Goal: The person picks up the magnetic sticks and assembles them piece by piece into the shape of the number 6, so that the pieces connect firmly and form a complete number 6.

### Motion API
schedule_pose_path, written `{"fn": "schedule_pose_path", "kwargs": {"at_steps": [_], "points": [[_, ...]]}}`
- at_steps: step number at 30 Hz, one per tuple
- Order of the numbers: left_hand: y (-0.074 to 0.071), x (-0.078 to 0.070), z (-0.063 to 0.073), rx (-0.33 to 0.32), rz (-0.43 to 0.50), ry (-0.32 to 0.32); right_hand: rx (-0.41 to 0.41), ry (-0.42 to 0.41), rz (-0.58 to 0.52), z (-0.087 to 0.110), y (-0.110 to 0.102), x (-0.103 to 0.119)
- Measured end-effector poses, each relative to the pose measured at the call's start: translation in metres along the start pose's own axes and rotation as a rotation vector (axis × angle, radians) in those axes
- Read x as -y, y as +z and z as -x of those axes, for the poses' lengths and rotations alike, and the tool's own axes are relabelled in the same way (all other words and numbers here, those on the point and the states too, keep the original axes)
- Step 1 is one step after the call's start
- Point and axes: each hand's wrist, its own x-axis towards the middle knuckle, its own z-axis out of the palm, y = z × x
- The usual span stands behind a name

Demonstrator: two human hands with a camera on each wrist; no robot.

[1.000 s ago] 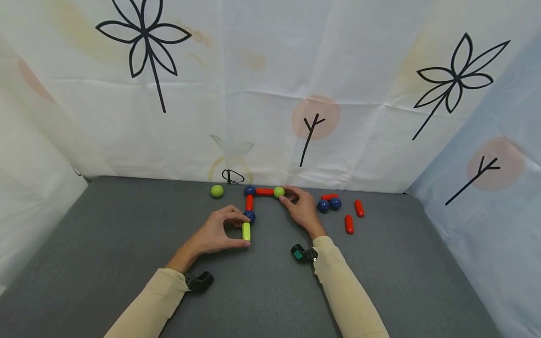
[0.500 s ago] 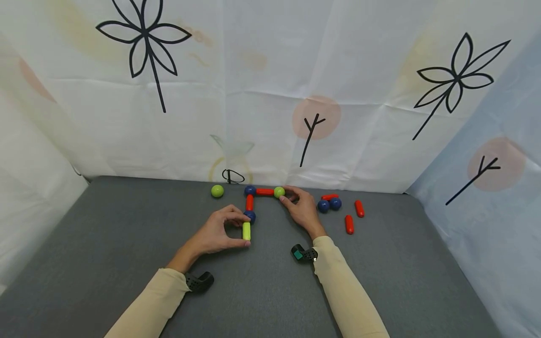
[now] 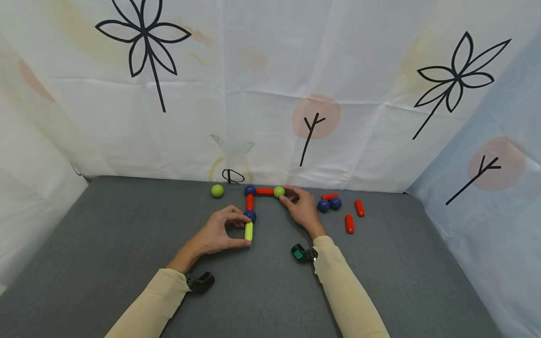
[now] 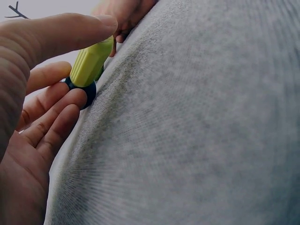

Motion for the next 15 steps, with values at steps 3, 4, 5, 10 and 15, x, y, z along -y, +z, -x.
{"fn": "schedule_pose_path", "kwargs": {"at_steps": [3,4,5,10,15], "points": [[-0.001,0.001,0.000,-0.006,0.006,-0.003,-0.001,-0.005,-0.001,0.000,0.000,0.000],[-0.001,0.001,0.000,-0.012,0.008,-0.004,-0.001,-0.006,-0.002,0.000,0.000,-0.001],[-0.002,0.001,0.000,-0.019,0.010,-0.006,-0.002,-0.008,-0.003,0.000,0.000,-0.001],[-0.010,0.005,0.001,-0.092,0.020,-0.005,-0.001,-0.015,-0.010,-0.001,0.001,-0.002],[-0.022,0.012,0.002,-0.199,0.006,-0.039,0.002,-0.013,-0.010,-0.001,0.001,-0.002]]}}
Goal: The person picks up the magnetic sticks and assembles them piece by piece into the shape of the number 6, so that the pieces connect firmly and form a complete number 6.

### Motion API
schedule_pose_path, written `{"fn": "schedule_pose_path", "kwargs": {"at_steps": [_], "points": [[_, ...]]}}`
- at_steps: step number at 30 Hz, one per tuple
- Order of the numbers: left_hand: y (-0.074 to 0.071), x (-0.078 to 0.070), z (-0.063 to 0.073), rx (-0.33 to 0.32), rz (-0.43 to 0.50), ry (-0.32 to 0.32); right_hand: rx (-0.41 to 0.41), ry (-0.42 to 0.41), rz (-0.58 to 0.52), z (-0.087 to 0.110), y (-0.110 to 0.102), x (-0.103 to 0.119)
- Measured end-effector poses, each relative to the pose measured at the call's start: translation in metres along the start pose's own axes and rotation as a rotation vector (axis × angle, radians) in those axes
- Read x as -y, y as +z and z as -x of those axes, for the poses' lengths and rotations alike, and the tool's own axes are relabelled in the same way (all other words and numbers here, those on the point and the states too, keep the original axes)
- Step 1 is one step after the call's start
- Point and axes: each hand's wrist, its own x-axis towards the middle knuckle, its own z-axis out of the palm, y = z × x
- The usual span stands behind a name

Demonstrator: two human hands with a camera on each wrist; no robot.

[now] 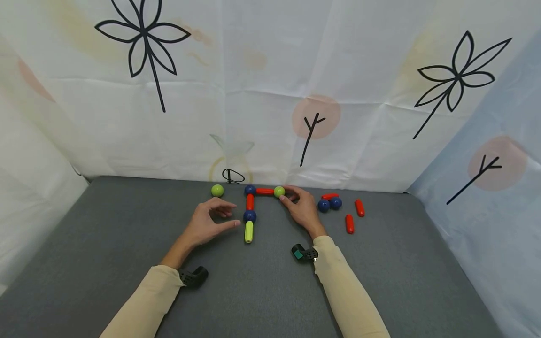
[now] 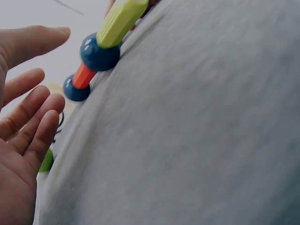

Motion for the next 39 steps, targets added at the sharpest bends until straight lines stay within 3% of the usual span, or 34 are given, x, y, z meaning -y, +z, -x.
{"fn": "schedule_pose_path", "kwargs": {"at_steps": [4,10,15,24,31,39], "points": [[-0.008,0.005,0.000,-0.080,-0.013,-0.049,0.002,0.002,0.005,0.000,-0.001,0.001],[-0.015,0.013,-0.002,-0.222,-0.005,-0.056,0.002,0.002,0.000,0.001,-0.001,0.002],[-0.020,0.016,-0.007,-0.340,-0.060,-0.133,-0.012,-0.008,0.012,0.001,0.000,0.001],[-0.021,0.021,-0.024,-0.302,-0.172,-0.323,-0.010,-0.014,0.011,0.000,-0.001,-0.001],[-0.019,0.022,-0.033,-0.318,-0.201,-0.334,-0.011,-0.013,0.008,0.000,-0.001,0.001],[-0.016,0.021,-0.033,-0.349,-0.210,-0.328,-0.013,-0.014,0.007,0.000,-0.001,0.000]]}}
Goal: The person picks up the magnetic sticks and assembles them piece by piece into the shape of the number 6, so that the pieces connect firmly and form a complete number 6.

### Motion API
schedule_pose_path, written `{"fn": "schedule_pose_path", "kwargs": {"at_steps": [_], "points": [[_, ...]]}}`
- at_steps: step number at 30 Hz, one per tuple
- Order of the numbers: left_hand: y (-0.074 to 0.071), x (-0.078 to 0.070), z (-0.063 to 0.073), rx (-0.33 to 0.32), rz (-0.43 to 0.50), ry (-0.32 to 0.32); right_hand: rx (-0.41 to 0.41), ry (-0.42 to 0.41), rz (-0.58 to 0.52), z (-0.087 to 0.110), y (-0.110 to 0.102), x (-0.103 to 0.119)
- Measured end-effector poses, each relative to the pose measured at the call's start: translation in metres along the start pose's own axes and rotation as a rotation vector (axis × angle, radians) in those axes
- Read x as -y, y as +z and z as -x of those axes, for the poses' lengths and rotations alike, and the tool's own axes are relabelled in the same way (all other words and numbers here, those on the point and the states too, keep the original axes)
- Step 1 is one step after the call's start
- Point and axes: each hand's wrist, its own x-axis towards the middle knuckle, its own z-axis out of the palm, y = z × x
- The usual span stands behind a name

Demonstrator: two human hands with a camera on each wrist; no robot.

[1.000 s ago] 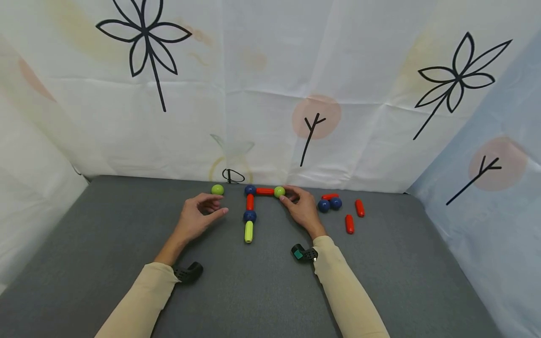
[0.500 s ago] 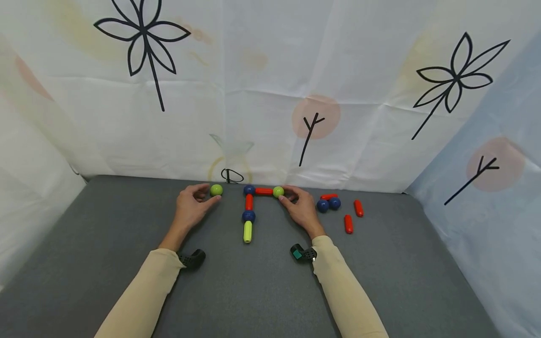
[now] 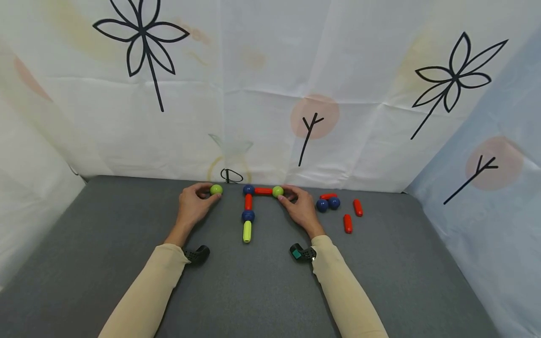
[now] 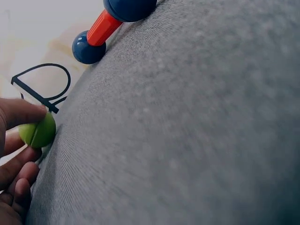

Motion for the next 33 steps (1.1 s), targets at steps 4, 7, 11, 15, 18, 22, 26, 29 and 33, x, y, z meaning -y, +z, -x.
{"fn": "schedule_pose_path", "kwargs": {"at_steps": [4,7,11,15,18,22,26,29,33], "points": [[-0.002,0.000,0.006,0.050,0.018,0.032,-0.001,-0.006,-0.001,0.000,0.000,-0.001],[-0.005,-0.001,0.015,0.147,0.065,0.076,-0.001,-0.006,-0.003,0.000,0.000,-0.001],[-0.009,0.000,0.022,0.318,0.129,0.135,-0.004,-0.001,-0.003,-0.001,0.000,0.000],[-0.013,-0.001,0.024,0.452,0.173,0.165,-0.002,0.008,0.002,0.000,0.000,0.001],[-0.014,-0.002,0.025,0.485,0.188,0.172,0.002,0.014,0.004,0.001,0.000,0.001],[-0.012,-0.006,0.026,0.490,0.215,0.191,0.002,0.018,0.006,0.001,-0.001,0.002],[-0.010,-0.016,0.027,0.488,0.235,0.229,-0.005,0.014,0.005,0.001,-0.001,0.003],[-0.009,-0.023,0.029,0.498,0.246,0.275,-0.003,0.008,-0.002,0.001,-0.001,0.003],[-0.008,-0.028,0.030,0.535,0.253,0.318,0.004,0.005,-0.012,0.002,-0.001,0.003]]}}
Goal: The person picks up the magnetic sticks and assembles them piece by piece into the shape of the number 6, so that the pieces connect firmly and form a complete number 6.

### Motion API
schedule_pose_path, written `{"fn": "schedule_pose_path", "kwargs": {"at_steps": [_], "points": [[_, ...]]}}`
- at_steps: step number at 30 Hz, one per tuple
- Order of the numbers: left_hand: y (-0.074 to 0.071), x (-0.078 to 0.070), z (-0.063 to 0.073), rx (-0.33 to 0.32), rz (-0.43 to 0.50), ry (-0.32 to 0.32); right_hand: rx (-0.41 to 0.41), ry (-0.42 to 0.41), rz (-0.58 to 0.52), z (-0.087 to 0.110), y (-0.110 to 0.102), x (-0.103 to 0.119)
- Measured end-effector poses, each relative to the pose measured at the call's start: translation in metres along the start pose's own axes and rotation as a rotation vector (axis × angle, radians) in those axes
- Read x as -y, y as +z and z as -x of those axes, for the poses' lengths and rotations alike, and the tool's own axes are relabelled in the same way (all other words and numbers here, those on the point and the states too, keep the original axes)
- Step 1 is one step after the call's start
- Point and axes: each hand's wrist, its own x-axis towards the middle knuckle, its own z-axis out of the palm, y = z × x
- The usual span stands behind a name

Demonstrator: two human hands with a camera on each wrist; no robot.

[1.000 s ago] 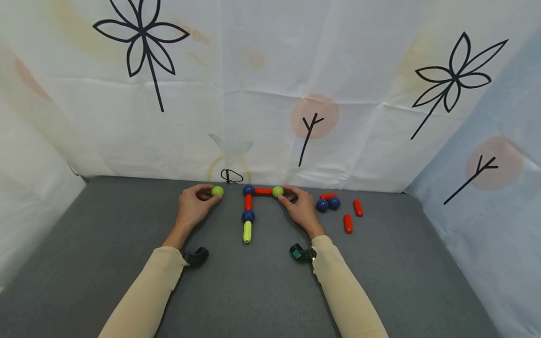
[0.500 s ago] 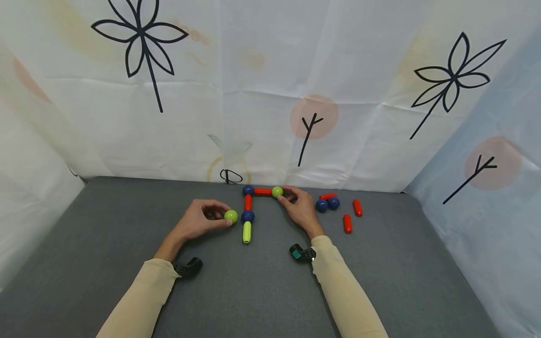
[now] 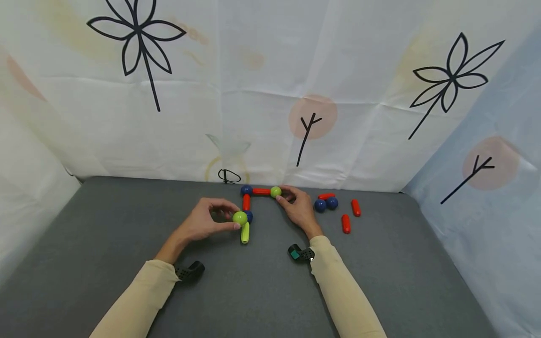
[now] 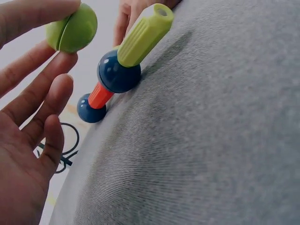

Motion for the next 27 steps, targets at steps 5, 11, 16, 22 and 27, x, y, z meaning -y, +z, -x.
{"fn": "schedule_pose_path", "kwargs": {"at_steps": [5,11,16,22,27], "points": [[-0.0007,-0.0009,0.0012,0.050,-0.005,0.008,-0.009,0.003,-0.003,0.0006,-0.0005,0.0007],[-0.0015,0.0015,0.0039,0.072,0.001,0.014,0.012,-0.018,0.008,-0.0007,0.0008,0.0002],[0.0002,0.0011,0.0045,0.089,0.002,0.021,0.013,-0.039,0.022,0.0001,0.0014,0.0009],[0.0034,0.0007,0.0050,0.110,-0.002,0.018,-0.009,-0.041,0.012,-0.0003,0.0020,0.0006],[0.0042,0.0002,0.0058,0.120,-0.003,0.014,-0.022,-0.017,0.001,-0.0006,0.0019,-0.0004]]}}
